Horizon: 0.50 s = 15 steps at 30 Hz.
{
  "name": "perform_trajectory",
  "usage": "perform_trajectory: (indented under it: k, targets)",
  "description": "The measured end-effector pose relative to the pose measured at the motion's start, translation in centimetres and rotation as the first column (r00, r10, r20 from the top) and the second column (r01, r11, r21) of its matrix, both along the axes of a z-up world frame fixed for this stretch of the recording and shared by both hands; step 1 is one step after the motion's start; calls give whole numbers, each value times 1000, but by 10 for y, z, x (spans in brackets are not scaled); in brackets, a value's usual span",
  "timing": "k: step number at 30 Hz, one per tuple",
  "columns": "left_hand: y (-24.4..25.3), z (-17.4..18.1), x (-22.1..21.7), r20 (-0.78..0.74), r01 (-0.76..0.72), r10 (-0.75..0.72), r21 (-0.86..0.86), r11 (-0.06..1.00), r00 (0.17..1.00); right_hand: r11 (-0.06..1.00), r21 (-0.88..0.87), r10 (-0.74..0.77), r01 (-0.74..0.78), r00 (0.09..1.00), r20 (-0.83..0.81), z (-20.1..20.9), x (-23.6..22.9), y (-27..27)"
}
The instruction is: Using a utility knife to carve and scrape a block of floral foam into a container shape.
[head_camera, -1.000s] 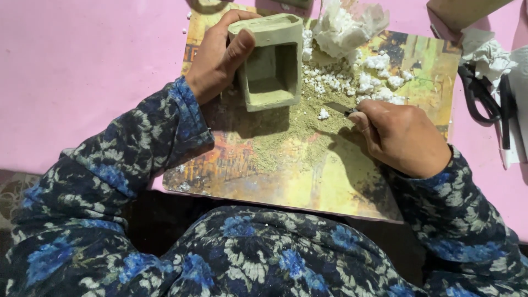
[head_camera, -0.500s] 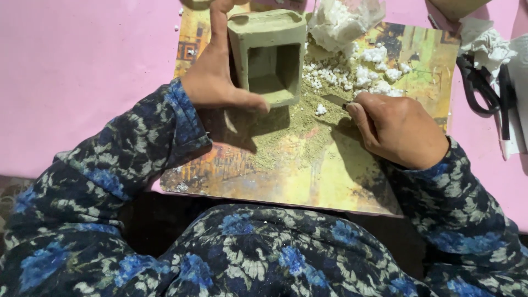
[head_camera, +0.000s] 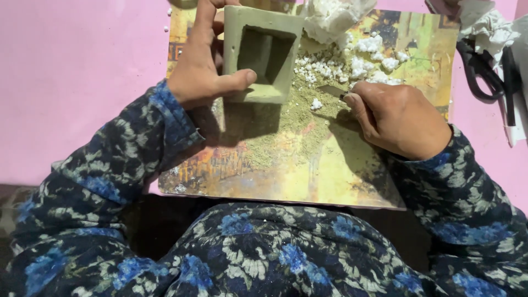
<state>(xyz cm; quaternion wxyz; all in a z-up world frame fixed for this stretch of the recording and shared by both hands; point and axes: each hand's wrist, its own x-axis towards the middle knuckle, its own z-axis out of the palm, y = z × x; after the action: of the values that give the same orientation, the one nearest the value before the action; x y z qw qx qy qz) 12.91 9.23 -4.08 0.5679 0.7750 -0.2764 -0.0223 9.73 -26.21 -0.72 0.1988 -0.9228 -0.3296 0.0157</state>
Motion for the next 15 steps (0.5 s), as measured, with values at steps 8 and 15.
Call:
perform_trajectory:
  k: [8,15]
  targets:
    - [8,41,-9,94,38,-71,316,948,993,998,67,13,-11,1000,-28,-1,0,-5]
    - [0,53,-16,116,78,-146,452,889,982,998,52,42,-40,999,-31,-3,-1,-7]
